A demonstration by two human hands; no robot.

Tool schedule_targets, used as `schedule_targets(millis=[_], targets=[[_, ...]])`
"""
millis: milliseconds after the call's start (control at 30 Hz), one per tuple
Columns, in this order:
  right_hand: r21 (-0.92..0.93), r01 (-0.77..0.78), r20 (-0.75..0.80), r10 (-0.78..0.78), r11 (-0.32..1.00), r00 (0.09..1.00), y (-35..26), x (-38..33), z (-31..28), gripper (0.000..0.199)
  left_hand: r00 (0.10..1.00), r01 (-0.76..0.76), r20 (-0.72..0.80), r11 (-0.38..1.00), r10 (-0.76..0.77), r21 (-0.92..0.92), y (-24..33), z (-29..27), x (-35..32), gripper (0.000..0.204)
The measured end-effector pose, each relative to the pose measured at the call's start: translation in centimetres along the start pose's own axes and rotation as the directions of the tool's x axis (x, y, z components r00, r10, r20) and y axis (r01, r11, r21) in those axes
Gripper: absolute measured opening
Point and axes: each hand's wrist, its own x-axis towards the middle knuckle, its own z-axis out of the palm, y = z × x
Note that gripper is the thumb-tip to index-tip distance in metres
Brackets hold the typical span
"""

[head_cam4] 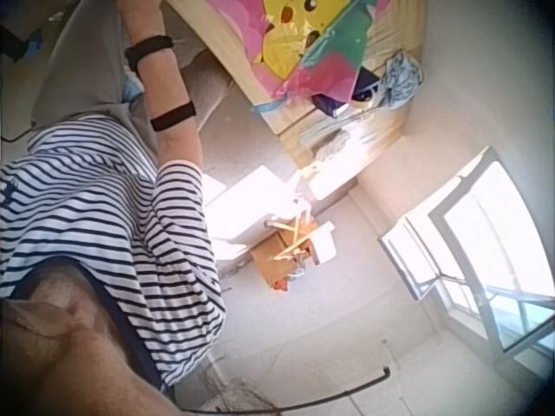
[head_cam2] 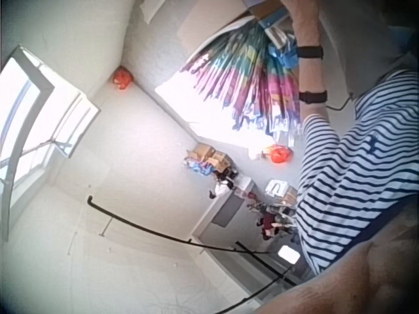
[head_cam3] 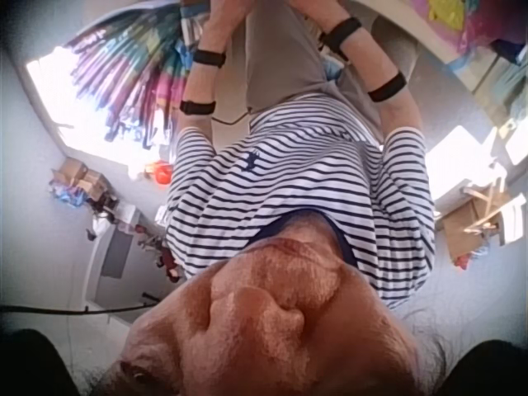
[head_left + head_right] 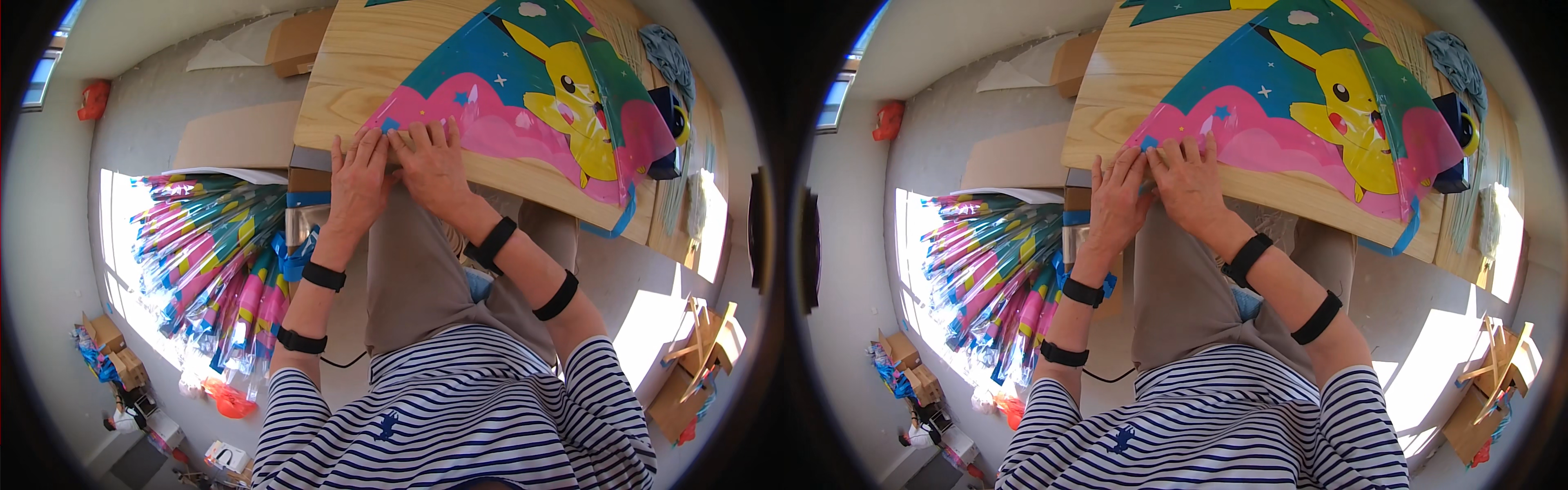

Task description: Assembling a plastic kite featuring a character design by attaching blue plastic strips and tape.

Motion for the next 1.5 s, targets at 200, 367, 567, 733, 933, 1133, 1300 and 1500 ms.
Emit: schedule_targets(millis=[200,367,567,733,933,1133,1300,1500], targets=[[0.002,-0.002,-0.002,0.002,1.0,1.0,0.0,-0.2,0.0,0.049,1.0,0.018,0.021,1.0,-0.019,0.009,0.2,-0.1,0.0,0.061],[0.002,-0.005,0.011,0.005,1.0,1.0,0.0,-0.1,-0.3,0.049,1.0,0.003,0.018,0.998,-0.004,0.064,0.4,-0.1,0.1,0.06],[-0.064,-0.013,0.028,0.015,0.998,0.999,0.2,-0.1,-0.1,0.062,1.0,0.0,0.018,0.998,-0.001,0.06,0.2,0.2,0.2,0.06],[-0.037,-0.022,0.038,0.024,0.999,0.999,0.3,-0.4,-0.1,0.064,0.999,0.002,0.042,0.997,-0.005,0.076,0.3,0.0,0.3,0.06],[-0.029,-0.02,0.037,0.021,0.999,0.999,0.0,-0.5,-0.3,0.064,0.999,-0.015,0.045,0.997,0.012,0.072,0.2,-0.3,-0.1,0.057],[0.0,-0.036,0.034,0.036,0.999,0.999,-0.2,-0.5,0.1,0.064,0.998,-0.013,0.061,0.996,0.008,0.091,0.1,-0.4,-0.1,0.057],[0.153,-0.112,-0.013,0.115,0.982,0.993,0.9,-0.9,-1.9,0.054,0.99,0.017,0.137,0.995,-0.031,0.101,0.5,-0.8,0.5,0.061],[0.272,-0.249,-0.321,0.331,0.93,0.887,11.5,-5.9,-9.0,0.031,0.988,0.063,0.138,0.994,-0.075,0.085,0.6,-0.5,0.3,0.064]])
